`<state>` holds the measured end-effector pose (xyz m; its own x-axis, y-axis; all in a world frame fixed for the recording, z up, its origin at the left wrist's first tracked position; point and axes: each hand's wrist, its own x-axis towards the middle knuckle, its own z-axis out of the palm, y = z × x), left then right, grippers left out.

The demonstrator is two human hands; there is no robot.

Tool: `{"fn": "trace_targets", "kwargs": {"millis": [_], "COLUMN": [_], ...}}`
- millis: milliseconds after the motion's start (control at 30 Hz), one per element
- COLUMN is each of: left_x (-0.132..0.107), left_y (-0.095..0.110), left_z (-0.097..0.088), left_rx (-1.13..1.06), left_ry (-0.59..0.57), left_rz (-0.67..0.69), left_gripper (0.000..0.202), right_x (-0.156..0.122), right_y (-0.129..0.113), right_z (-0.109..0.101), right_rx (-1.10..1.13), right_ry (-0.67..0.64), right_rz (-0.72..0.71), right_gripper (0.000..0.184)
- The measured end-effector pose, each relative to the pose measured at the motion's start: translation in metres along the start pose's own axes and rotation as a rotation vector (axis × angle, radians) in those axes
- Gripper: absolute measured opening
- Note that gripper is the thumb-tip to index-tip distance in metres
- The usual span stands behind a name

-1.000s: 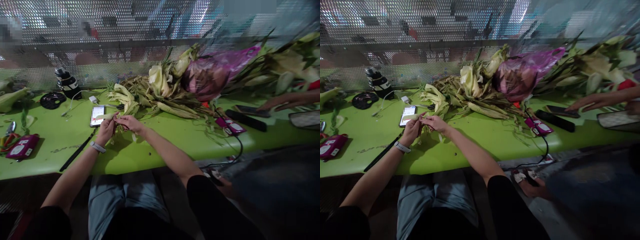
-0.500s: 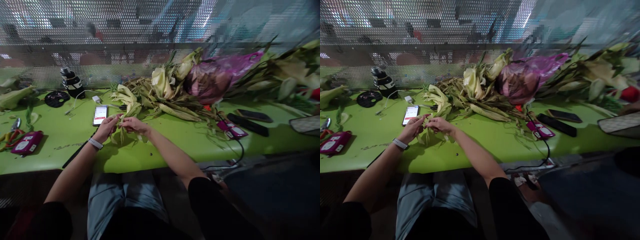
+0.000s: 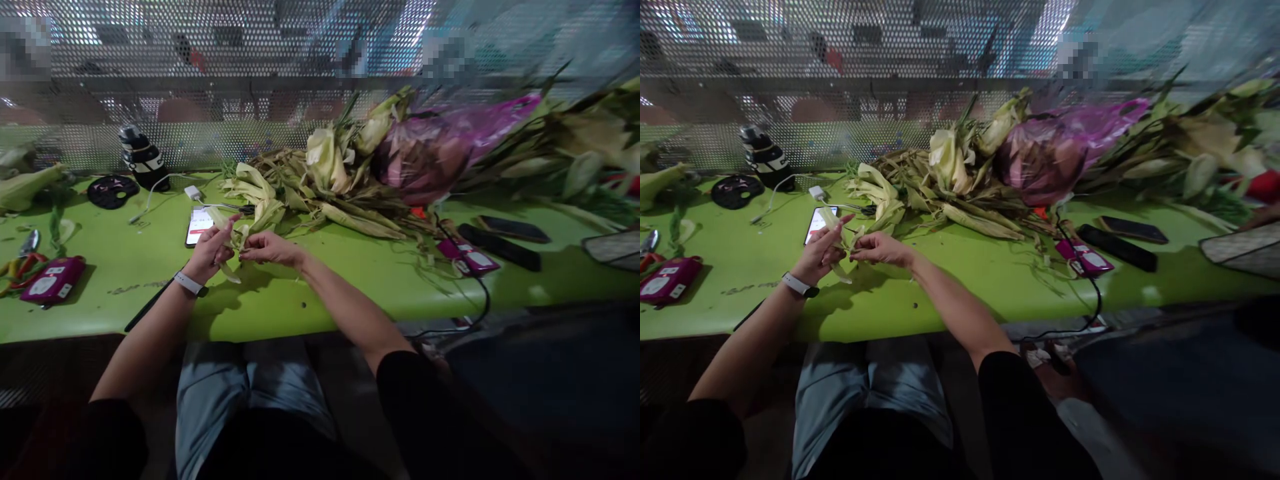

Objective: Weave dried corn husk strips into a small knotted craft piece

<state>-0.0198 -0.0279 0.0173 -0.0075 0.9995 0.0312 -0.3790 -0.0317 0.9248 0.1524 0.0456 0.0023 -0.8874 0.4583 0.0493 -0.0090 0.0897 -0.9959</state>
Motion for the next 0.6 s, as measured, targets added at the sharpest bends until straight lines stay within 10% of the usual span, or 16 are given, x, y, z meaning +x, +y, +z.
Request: {"fn": "trace_targets", "kwargs": {"millis": [167, 600], "left_x": [0.006, 0.009], "left_y": [-0.007, -0.016], "left_z": [-0.009, -0.005], "left_rx": [0.111, 0.369], "left_ry": [-0.041, 0.117], "left_rz": [-0.147, 0.004], "left_gripper": [0.038, 0.030], "right_x": [0.001, 0.017], "right_y": [0.002, 0.014], "right_z": [-0.003, 0.008], "right_rx": [0.047, 0.344], "right_ry": [0.107, 0.458], "right_rz": [-0.019, 0.124], "right_gripper": [0.028, 0.032]}}
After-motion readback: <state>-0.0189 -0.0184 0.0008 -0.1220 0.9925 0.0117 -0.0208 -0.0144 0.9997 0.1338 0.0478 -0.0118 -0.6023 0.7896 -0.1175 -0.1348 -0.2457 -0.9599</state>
